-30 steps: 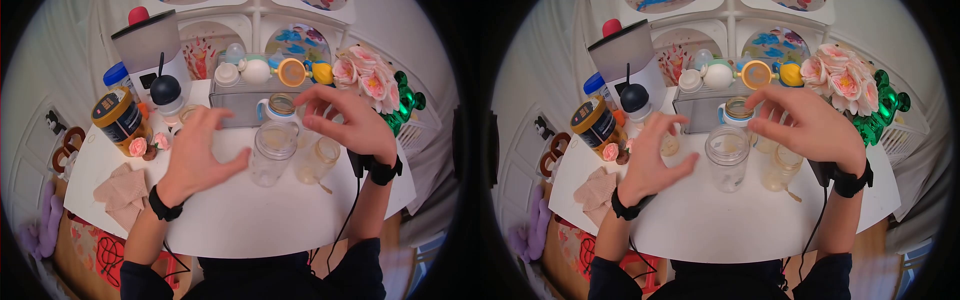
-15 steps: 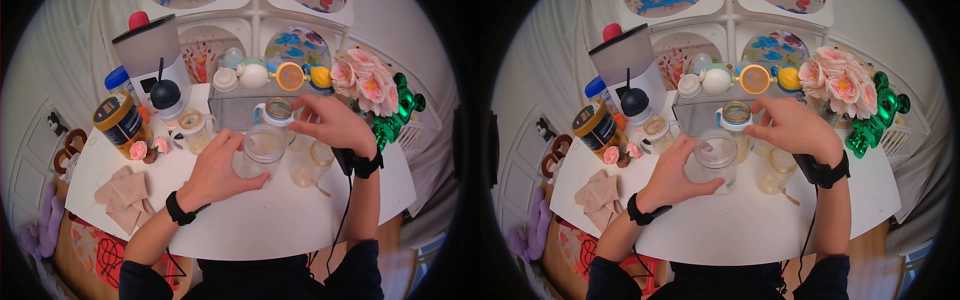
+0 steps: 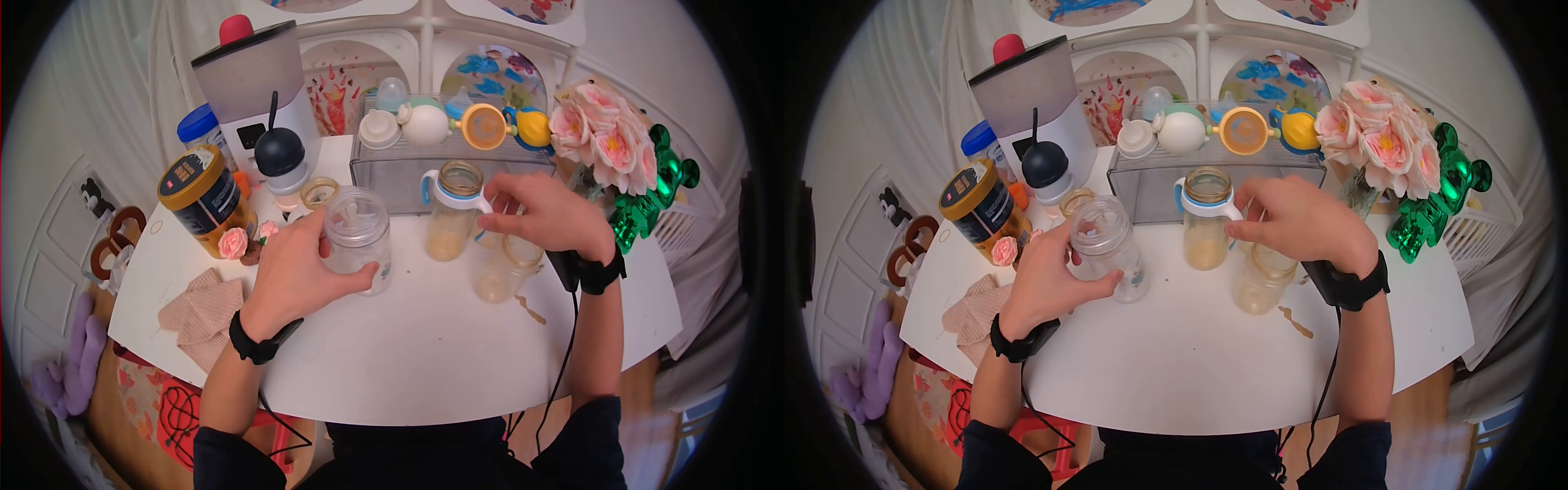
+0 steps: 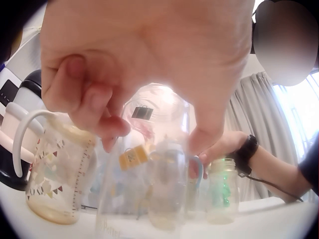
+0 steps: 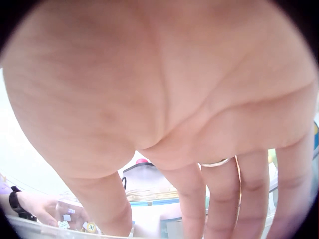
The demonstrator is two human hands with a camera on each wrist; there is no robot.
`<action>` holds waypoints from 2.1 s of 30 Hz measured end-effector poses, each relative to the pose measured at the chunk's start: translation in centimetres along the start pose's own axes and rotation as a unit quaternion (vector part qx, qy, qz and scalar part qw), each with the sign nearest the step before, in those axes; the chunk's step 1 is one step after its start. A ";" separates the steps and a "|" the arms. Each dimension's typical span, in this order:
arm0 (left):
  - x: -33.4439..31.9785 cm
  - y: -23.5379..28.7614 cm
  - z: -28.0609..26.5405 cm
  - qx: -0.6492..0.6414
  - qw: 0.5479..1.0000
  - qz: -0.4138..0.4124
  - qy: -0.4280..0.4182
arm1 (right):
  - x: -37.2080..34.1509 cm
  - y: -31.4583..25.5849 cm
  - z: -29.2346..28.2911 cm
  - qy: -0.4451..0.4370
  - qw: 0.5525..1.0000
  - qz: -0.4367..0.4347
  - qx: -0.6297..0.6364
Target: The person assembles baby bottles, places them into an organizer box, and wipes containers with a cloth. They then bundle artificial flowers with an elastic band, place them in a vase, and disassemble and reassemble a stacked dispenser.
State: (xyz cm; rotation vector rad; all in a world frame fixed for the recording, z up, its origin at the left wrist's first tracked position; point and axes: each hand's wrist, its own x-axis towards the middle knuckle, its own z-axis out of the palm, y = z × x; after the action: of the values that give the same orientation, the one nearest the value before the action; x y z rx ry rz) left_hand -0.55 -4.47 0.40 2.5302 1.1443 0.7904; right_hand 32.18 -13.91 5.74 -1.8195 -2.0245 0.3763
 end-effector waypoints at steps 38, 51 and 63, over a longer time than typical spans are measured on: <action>-0.1 -1.1 0.0 0.005 0.999 -0.033 0.019 | -1.3 -0.6 -2.5 0.050 0.997 -0.008 0.060; -0.7 -0.2 0.8 -0.031 0.999 0.034 -0.010 | -1.2 2.8 -2.4 0.058 0.995 0.075 -0.033; -1.0 0.5 1.1 -0.095 0.990 0.094 -0.045 | -0.3 -0.5 -3.2 0.176 0.984 0.022 0.016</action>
State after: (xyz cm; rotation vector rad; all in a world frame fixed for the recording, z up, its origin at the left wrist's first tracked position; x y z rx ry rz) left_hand -0.11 -5.53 -0.66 2.5089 0.7722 0.7804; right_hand 33.22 -14.49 8.74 -1.7694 -1.7298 0.0879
